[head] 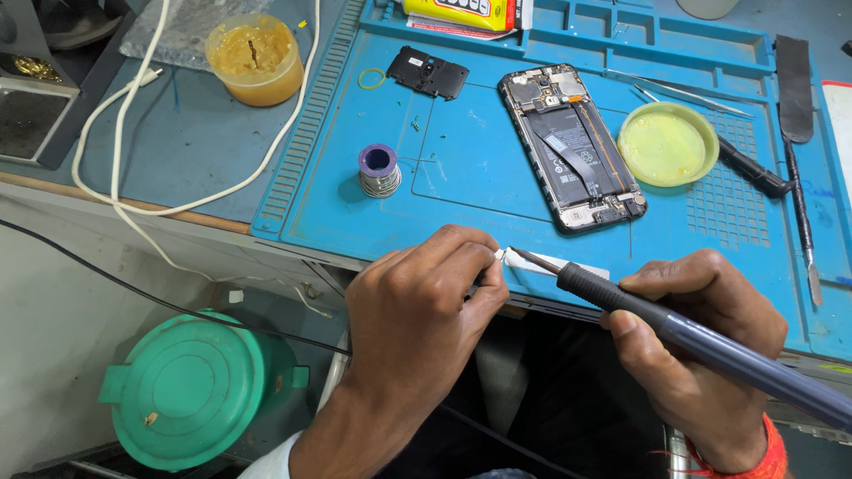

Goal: The person solders a small electronic component at a repair bench. They dip the soldering iron tip into a flux jar, hold the small component steady with one hand, and apply the heated soldering iron to the component's contacts, with solder wire and an opened smartphone lying on the work mat.

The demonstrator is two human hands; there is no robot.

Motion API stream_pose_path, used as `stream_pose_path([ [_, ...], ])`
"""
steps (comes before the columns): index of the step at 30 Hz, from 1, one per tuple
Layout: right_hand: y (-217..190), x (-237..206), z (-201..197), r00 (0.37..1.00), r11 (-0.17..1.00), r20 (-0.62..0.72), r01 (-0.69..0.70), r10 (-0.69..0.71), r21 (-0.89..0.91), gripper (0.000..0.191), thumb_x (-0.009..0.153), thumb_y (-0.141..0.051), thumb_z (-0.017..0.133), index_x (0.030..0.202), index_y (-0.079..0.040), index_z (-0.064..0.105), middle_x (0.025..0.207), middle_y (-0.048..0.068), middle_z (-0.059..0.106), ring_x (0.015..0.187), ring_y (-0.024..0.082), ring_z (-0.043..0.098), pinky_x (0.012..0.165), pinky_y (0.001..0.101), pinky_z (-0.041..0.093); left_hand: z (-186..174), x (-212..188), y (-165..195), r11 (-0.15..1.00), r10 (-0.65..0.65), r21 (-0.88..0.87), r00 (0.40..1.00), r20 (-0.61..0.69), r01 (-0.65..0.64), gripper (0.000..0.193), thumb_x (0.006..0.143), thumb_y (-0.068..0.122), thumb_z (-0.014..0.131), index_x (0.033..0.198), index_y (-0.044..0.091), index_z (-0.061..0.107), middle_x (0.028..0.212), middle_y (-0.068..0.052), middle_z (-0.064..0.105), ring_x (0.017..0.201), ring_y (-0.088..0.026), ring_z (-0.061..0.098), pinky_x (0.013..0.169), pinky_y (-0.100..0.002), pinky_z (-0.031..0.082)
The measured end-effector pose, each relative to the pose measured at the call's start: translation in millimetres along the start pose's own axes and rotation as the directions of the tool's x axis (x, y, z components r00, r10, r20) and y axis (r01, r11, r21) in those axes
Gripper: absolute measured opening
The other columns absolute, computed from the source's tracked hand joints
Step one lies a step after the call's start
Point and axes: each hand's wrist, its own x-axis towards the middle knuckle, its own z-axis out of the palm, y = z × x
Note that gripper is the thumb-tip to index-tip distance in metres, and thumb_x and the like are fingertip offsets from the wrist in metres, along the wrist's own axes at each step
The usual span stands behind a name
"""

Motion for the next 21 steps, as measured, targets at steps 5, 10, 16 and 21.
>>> stream_pose_path([
  [5, -0.4, -0.2, 0.0, 1.000, 1.000, 0.001, -0.005, 0.005, -0.005, 0.023, 0.089, -0.005, 0.077, 0.106, 0.001, 0.062, 0.087, 0.010, 0.070, 0.075, 0.009, 0.066, 0.073, 0.0237, 0.054, -0.9, 0.0, -0.6, 1.000, -0.003, -0.007, 1.000, 0.017, 0.003, 0.013, 0.081, 0.008, 0.080, 0.080, 0.008, 0.068, 0.090, 0.001, 0.073, 0.066, -0.019, 0.069, 0.059, -0.033, 0.051],
  [10, -0.4, -0.1, 0.1, 1.000, 1.000, 0.003, 0.014, -0.014, 0.001, 0.021, 0.090, -0.006, 0.077, 0.103, 0.002, 0.062, 0.088, 0.010, 0.070, 0.075, 0.009, 0.067, 0.070, 0.0214, 0.054, -0.4, 0.3, -0.6, 1.000, -0.005, -0.007, 1.000, 0.018, 0.005, 0.013, 0.080, 0.008, 0.081, 0.080, 0.008, 0.068, 0.090, 0.001, 0.073, 0.065, -0.018, 0.069, 0.058, -0.032, 0.051],
  [16, -0.9, -0.1, -0.1, 1.000, 1.000, 0.002, 0.009, -0.009, -0.006, 0.023, 0.090, -0.006, 0.077, 0.106, 0.001, 0.062, 0.087, 0.010, 0.070, 0.075, 0.009, 0.067, 0.069, 0.0215, 0.054, 0.0, 0.2, -1.0, 1.000, -0.014, -0.007, 1.000, 0.021, 0.014, 0.012, 0.080, 0.008, 0.081, 0.080, 0.008, 0.068, 0.090, 0.002, 0.074, 0.063, -0.018, 0.068, 0.057, -0.032, 0.051],
  [21, -1.3, 0.4, 0.5, 1.000, 1.000, 0.001, 0.006, -0.006, -0.005, 0.023, 0.090, -0.005, 0.077, 0.106, 0.001, 0.062, 0.087, 0.011, 0.069, 0.074, 0.009, 0.066, 0.068, 0.0212, 0.053, -0.2, -0.5, -0.7, 0.999, -0.030, -0.010, 0.999, 0.020, 0.030, 0.013, 0.079, 0.008, 0.081, 0.079, 0.009, 0.068, 0.089, 0.002, 0.074, 0.062, -0.019, 0.068, 0.057, -0.032, 0.051],
])
